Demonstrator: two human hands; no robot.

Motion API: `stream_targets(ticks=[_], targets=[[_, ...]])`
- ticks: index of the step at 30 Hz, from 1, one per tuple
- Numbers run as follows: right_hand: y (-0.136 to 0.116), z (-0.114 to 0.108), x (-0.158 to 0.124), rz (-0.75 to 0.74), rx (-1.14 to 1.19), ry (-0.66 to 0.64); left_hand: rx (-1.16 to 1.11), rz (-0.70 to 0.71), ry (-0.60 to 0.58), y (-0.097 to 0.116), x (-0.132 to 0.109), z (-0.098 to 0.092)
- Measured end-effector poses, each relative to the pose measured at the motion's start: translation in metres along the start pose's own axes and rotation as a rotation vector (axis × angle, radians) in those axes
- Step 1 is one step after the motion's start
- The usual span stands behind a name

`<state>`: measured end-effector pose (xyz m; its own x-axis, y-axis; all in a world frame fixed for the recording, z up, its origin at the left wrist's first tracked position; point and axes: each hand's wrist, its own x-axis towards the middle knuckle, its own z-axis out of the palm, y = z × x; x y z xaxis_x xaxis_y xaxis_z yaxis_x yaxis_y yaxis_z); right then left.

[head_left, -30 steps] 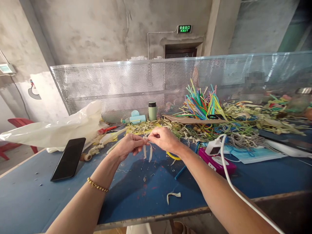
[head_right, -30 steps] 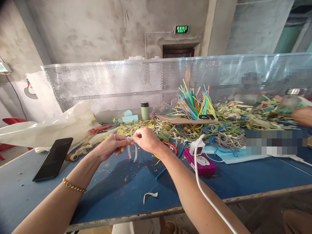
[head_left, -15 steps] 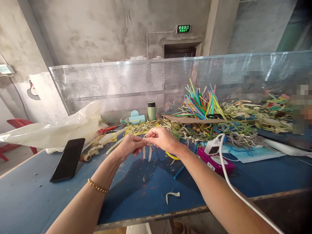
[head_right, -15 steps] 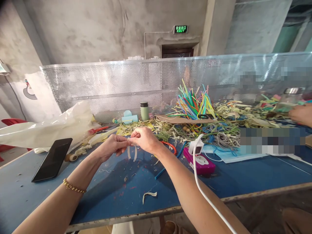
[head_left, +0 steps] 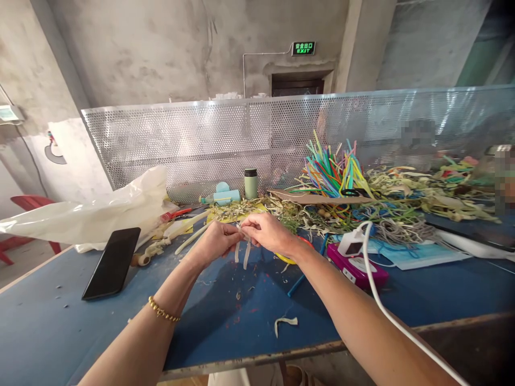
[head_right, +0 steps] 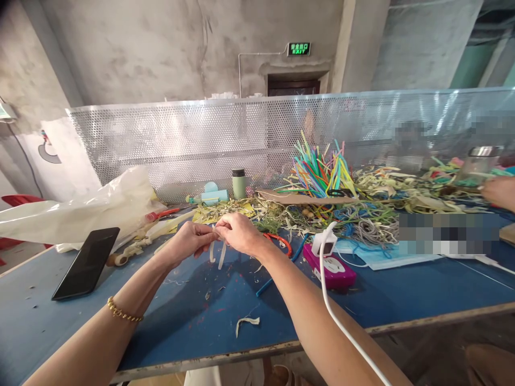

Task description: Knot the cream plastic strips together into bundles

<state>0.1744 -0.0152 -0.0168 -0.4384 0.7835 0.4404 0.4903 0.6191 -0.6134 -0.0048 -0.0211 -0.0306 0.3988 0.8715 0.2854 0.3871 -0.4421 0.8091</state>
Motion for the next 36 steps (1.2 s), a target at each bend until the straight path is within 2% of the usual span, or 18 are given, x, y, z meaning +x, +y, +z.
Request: stream_targets(ticks=[10, 13, 17, 22, 30, 36], targets=[[0.0, 0.002, 0.001, -0.016, -0.064, 0.067, 0.227, 0.051, 0.002, 0.01, -0.003, 0.006], [0.002, 0.001, 0.003, -0.046, 0.017, 0.103, 0.16, 0.034, -0.04, 0.012, -0.005, 0.007], [-0.001, 0.0, 0.003, -0.09, 0.205, 0.09, 0.06, -0.003, -0.123, 0.013, -0.006, 0.007], [-0.008, -0.001, 0.0, -0.11, 0.345, 0.104, 0.008, 0.021, -0.226, 0.015, -0.008, 0.008], [-0.013, -0.001, 0.0, -0.131, 0.427, 0.214, 0.022, -0.005, -0.332, 0.021, -0.012, 0.01], [-0.013, 0.0, -0.001, -0.139, 0.464, 0.285, 0.001, -0.01, -0.364, 0.02, -0.012, 0.012]])
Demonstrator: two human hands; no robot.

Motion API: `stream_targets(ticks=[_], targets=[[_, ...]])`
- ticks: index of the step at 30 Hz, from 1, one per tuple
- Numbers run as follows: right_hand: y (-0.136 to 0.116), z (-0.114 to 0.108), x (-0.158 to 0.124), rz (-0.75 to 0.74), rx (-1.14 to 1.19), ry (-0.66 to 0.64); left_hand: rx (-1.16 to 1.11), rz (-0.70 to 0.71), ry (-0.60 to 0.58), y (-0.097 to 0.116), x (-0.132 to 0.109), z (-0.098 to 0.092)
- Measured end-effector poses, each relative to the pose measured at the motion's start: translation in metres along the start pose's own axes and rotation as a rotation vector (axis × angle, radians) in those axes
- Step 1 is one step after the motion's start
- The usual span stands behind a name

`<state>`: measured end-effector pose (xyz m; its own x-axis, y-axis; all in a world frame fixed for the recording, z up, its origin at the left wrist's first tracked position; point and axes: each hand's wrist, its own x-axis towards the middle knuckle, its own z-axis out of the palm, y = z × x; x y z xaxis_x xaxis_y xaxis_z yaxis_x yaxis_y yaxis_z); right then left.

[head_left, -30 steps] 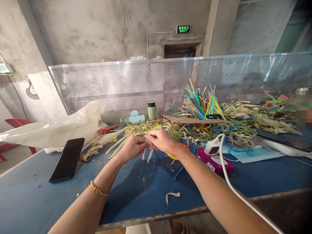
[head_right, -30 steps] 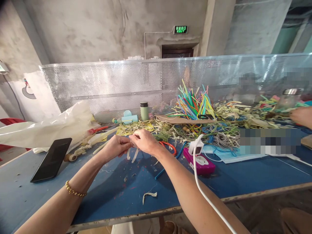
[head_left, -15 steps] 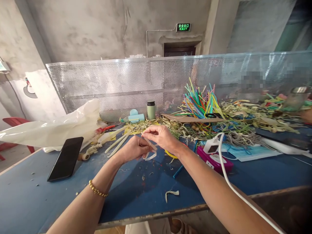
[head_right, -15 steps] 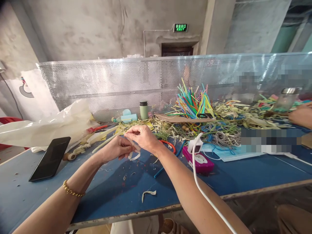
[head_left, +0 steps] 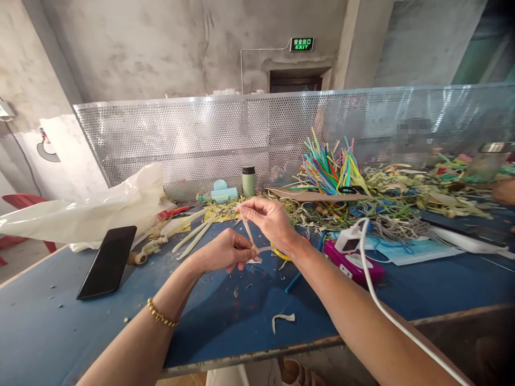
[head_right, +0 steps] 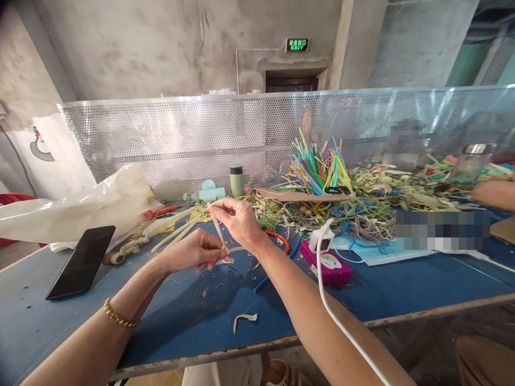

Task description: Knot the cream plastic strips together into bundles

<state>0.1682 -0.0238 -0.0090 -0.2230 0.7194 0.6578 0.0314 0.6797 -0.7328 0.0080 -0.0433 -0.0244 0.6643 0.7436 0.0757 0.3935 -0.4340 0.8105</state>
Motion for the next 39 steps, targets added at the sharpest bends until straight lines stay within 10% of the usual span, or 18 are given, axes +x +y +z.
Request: stream_targets(ticks=[8, 13, 20, 39], targets=[[0.002, -0.021, 0.01, -0.126, -0.567, 0.152, -0.311, 0.004, 0.229, -0.009, 0.005, -0.006], [0.007, -0.028, 0.01, 0.201, -0.562, 0.023, -0.441, 0.025, 0.435, -0.014, 0.008, -0.012], [0.014, -0.009, 0.002, 0.248, -0.115, -0.103, -0.412, 0.043, 0.358, -0.016, 0.008, -0.011], [0.008, 0.001, -0.003, 0.216, -0.068, -0.113, -0.435, 0.063, 0.337, -0.011, 0.005, -0.012]])
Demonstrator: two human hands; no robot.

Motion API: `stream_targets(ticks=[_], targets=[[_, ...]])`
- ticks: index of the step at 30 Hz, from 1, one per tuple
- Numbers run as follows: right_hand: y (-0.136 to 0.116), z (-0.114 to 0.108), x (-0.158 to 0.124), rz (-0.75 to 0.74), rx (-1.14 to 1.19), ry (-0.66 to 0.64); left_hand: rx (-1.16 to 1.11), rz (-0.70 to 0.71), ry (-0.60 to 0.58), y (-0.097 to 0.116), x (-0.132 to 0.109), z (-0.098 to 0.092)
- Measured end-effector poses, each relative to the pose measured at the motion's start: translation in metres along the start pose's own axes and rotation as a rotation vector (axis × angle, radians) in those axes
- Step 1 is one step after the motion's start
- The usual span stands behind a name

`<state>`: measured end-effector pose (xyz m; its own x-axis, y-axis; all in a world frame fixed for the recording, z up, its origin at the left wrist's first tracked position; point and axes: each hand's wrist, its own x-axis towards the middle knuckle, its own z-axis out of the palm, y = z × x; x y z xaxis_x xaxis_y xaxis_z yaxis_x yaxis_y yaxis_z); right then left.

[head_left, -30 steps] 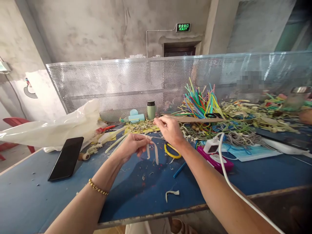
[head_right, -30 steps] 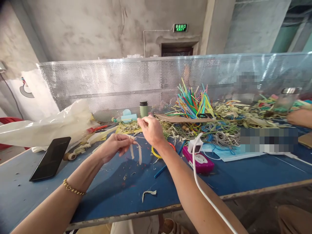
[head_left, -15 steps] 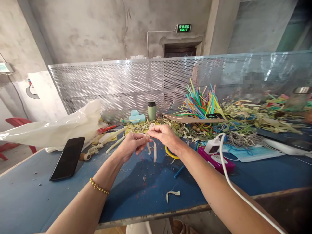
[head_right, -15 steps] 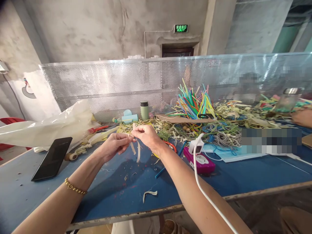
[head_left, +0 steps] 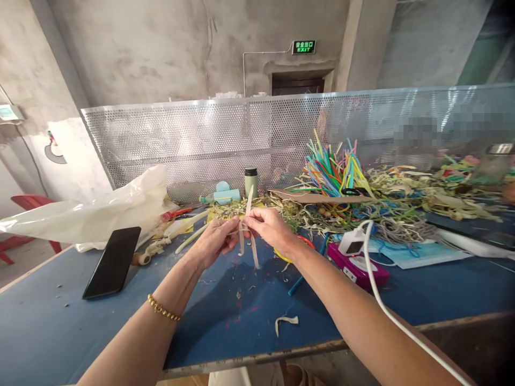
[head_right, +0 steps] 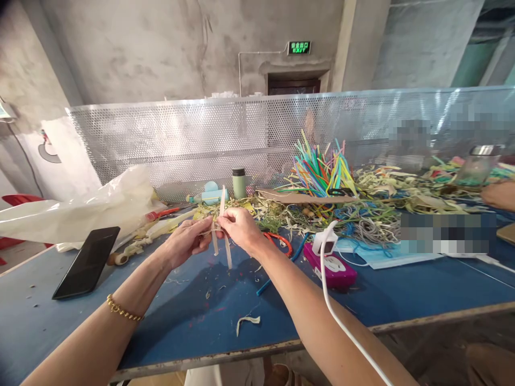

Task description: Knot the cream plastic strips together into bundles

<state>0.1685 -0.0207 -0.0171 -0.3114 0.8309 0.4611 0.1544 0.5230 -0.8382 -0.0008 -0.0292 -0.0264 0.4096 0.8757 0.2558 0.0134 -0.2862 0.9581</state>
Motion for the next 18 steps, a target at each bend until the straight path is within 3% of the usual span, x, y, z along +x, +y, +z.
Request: stream_targets(ticks=[9, 18], targets=[[0.002, 0.01, -0.002, 0.073, -0.047, 0.018, 0.061, -0.001, 0.011, -0.003, 0.002, 0.001], [0.008, 0.014, 0.001, -0.019, -0.094, 0.117, -0.009, -0.046, 0.046, -0.003, 0.005, 0.001]])
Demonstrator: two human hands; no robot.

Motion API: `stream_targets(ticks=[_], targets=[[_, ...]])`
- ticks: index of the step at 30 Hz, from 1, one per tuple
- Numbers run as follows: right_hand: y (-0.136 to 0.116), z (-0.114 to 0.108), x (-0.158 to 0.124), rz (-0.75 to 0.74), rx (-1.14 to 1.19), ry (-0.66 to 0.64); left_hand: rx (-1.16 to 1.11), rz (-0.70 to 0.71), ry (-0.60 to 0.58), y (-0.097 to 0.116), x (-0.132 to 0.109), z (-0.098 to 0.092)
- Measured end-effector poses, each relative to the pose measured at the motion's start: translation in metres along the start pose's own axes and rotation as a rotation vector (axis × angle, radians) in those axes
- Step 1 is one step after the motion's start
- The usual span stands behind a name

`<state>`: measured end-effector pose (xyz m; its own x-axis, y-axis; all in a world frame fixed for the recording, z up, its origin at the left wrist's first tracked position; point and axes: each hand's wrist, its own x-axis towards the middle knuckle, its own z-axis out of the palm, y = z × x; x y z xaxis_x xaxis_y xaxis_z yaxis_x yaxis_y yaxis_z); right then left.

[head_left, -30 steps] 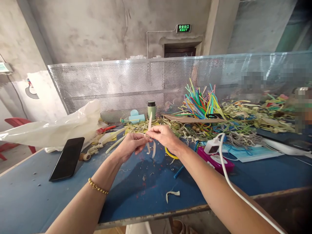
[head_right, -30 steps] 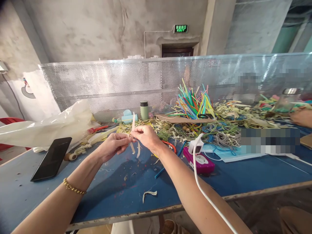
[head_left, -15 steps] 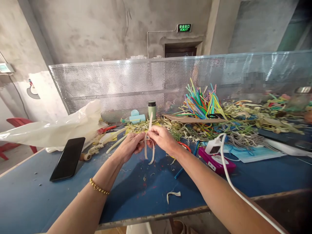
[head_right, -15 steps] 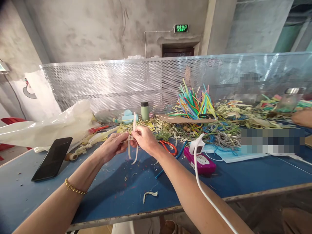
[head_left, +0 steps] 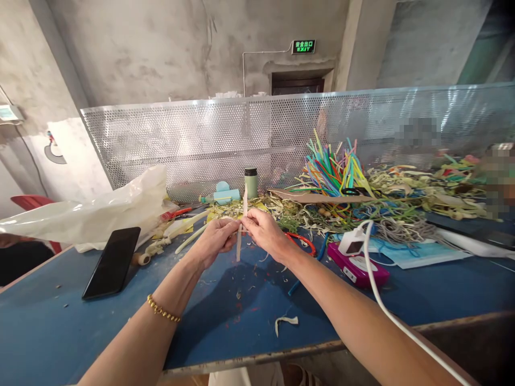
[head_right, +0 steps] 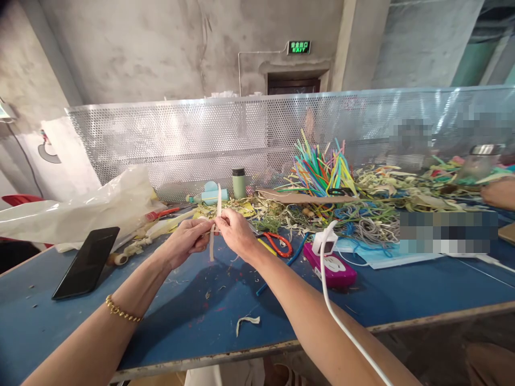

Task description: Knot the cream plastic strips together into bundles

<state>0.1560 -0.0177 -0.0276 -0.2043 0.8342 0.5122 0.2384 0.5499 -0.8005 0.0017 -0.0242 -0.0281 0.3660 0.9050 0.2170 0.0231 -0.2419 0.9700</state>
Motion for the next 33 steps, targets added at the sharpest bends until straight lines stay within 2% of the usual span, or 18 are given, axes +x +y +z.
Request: stream_targets(ticks=[9, 20, 27, 33], targets=[[-0.0036, -0.0027, -0.0005, -0.023, 0.002, 0.018, -0.106, -0.01, -0.006, 0.0034, -0.0013, -0.0004], [-0.0049, -0.0028, -0.0006, 0.0, -0.043, 0.082, -0.06, 0.023, 0.012, 0.004, -0.0021, 0.0], [-0.0024, -0.003, 0.0013, -0.022, -0.061, 0.085, -0.057, 0.015, 0.076, 0.0076, -0.0042, 0.0017], [-0.0032, -0.0022, 0.0, -0.026, -0.043, 0.075, -0.114, 0.006, -0.011, 0.0065, -0.004, -0.0005]])
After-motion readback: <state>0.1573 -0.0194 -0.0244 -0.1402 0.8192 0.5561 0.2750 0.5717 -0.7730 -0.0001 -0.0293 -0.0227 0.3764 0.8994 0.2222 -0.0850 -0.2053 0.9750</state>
